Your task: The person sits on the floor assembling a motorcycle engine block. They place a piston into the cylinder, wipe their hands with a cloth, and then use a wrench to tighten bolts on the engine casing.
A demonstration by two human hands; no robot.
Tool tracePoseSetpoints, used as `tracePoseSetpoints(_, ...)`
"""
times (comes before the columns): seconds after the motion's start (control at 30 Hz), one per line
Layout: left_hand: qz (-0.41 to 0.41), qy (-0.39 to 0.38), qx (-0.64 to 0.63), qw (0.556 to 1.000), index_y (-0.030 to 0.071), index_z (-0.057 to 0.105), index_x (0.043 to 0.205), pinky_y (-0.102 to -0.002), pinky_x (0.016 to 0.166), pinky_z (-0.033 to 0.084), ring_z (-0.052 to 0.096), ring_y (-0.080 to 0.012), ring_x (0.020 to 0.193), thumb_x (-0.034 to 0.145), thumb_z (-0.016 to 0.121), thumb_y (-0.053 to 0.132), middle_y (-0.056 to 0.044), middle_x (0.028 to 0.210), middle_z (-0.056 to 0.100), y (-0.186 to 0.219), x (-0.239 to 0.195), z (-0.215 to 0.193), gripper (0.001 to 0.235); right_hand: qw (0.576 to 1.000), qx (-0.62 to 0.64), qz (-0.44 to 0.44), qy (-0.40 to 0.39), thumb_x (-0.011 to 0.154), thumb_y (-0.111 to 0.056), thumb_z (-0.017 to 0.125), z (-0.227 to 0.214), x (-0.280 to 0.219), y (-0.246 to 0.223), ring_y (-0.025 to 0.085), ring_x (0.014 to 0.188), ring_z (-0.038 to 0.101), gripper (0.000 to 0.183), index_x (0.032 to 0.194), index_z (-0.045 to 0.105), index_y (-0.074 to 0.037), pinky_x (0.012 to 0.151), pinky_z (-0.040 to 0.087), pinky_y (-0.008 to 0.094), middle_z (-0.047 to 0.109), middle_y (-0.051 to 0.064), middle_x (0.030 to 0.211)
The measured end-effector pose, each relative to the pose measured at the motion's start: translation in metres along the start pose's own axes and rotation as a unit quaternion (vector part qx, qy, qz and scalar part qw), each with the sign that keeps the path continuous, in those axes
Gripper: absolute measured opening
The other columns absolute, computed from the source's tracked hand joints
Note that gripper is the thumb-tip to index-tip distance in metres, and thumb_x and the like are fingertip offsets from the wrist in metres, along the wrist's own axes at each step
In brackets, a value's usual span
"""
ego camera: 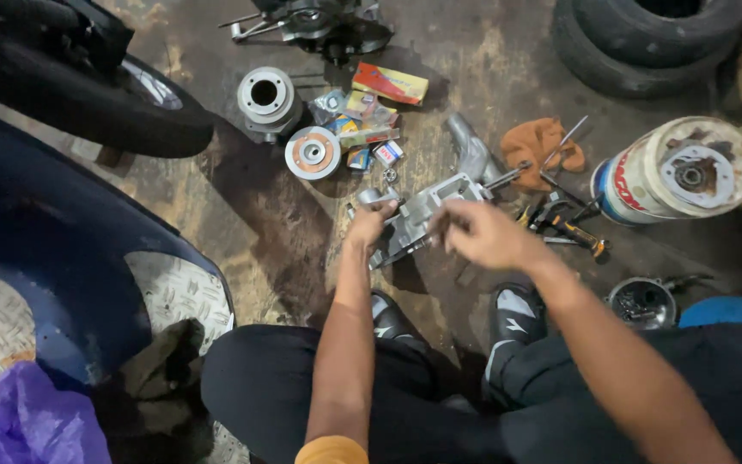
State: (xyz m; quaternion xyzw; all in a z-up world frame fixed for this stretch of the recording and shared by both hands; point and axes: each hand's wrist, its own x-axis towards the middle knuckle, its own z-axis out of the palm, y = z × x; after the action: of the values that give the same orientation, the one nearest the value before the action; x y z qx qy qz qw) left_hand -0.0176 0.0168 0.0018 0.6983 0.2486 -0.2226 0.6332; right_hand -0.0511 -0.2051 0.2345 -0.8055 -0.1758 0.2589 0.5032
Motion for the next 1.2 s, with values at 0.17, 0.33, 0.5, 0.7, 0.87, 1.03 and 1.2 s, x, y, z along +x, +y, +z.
tracePoseSetpoints(0.17, 0.008, -0.015, 0.03, 0.999, 0.018, 0.078, 0.117, -0.041, 0.094, 0.049, 0.066, -0.0302, 0.107, 0.091, 0.072, 0.049, -0.014, 0.11, 0.075, -0.021, 0.011, -0.002, 0.041, 0.994, -0.086, -0.071, 0.001, 0.088, -0.006, 0.051, -0.031, 0.079, 0.013, 0.033, 0.077, 0.07, 0.019, 0.094, 0.069, -0.006, 0.076, 0.055, 0.046, 0.073, 0.016, 0.076)
tracePoseSetpoints(0.33, -0.008, -0.028, -0.072, 0.997, 0.011, 0.075, 0.123, -0.039, 0.086, 0.052, 0.062, -0.0248, 0.095, 0.091, 0.075, 0.038, -0.015, 0.102, 0.072, -0.014, 0.003, 0.004, 0.042, 0.98, -0.161, -0.036, -0.107, 0.09, -0.013, 0.047, -0.028, 0.135, 0.011, 0.045, 0.092, 0.07, 0.029, 0.099, 0.072, -0.003, 0.085, 0.053, 0.055, 0.074, 0.024, 0.086)
tracePoseSetpoints(0.5, -0.01, -0.046, -0.144, 0.988, 0.003, 0.075, 0.113, -0.022, 0.051, 0.045, 0.052, -0.0111, 0.055, 0.093, 0.071, 0.026, -0.003, 0.068, 0.054, 0.004, -0.017, 0.0, 0.031, 0.935, -0.266, 0.043, -0.232, 0.091, -0.034, 0.063, -0.013, 0.181, 0.072, 0.043, 0.102, 0.071, 0.031, 0.11, 0.078, -0.014, 0.088, 0.054, 0.052, 0.077, 0.02, 0.098)
tracePoseSetpoints(0.7, -0.004, -0.055, -0.171, 0.984, -0.002, 0.073, 0.106, -0.019, 0.044, 0.038, 0.047, -0.0075, 0.047, 0.092, 0.072, 0.022, 0.001, 0.062, 0.045, 0.01, -0.022, -0.004, 0.029, 0.923, -0.265, 0.073, -0.269, 0.088, -0.035, 0.072, -0.005, 0.187, 0.075, 0.035, 0.1, 0.073, 0.023, 0.103, 0.081, -0.021, 0.088, 0.055, 0.047, 0.079, 0.011, 0.096)
tracePoseSetpoints(0.87, -0.002, -0.053, -0.179, 0.982, -0.003, 0.072, 0.108, -0.018, 0.04, 0.035, 0.045, -0.0065, 0.046, 0.093, 0.071, 0.022, 0.001, 0.062, 0.041, 0.017, -0.031, -0.007, 0.03, 0.918, -0.27, 0.065, -0.284, 0.086, -0.03, 0.073, -0.005, 0.189, 0.08, 0.036, 0.097, 0.074, 0.019, 0.099, 0.082, -0.019, 0.087, 0.055, 0.048, 0.08, 0.011, 0.093)
tracePoseSetpoints(1.03, -0.003, -0.044, -0.151, 0.987, -0.002, 0.074, 0.107, -0.021, 0.035, 0.037, 0.048, -0.0083, 0.046, 0.093, 0.073, 0.025, -0.001, 0.061, 0.046, -0.002, -0.016, -0.003, 0.031, 0.919, -0.265, 0.066, -0.284, 0.086, -0.031, 0.074, -0.004, 0.194, 0.082, 0.038, 0.097, 0.074, 0.02, 0.098, 0.082, -0.018, 0.088, 0.055, 0.05, 0.08, 0.013, 0.093)
tracePoseSetpoints(1.2, 0.003, -0.029, -0.105, 0.994, 0.0, 0.075, 0.11, -0.024, 0.036, 0.039, 0.051, -0.0103, 0.048, 0.091, 0.077, 0.029, -0.004, 0.063, 0.053, -0.014, -0.001, -0.003, 0.035, 0.914, -0.265, 0.094, -0.292, 0.086, -0.034, 0.076, -0.001, 0.198, 0.105, 0.032, 0.095, 0.076, 0.021, 0.099, 0.083, -0.019, 0.086, 0.057, 0.046, 0.081, 0.009, 0.092)
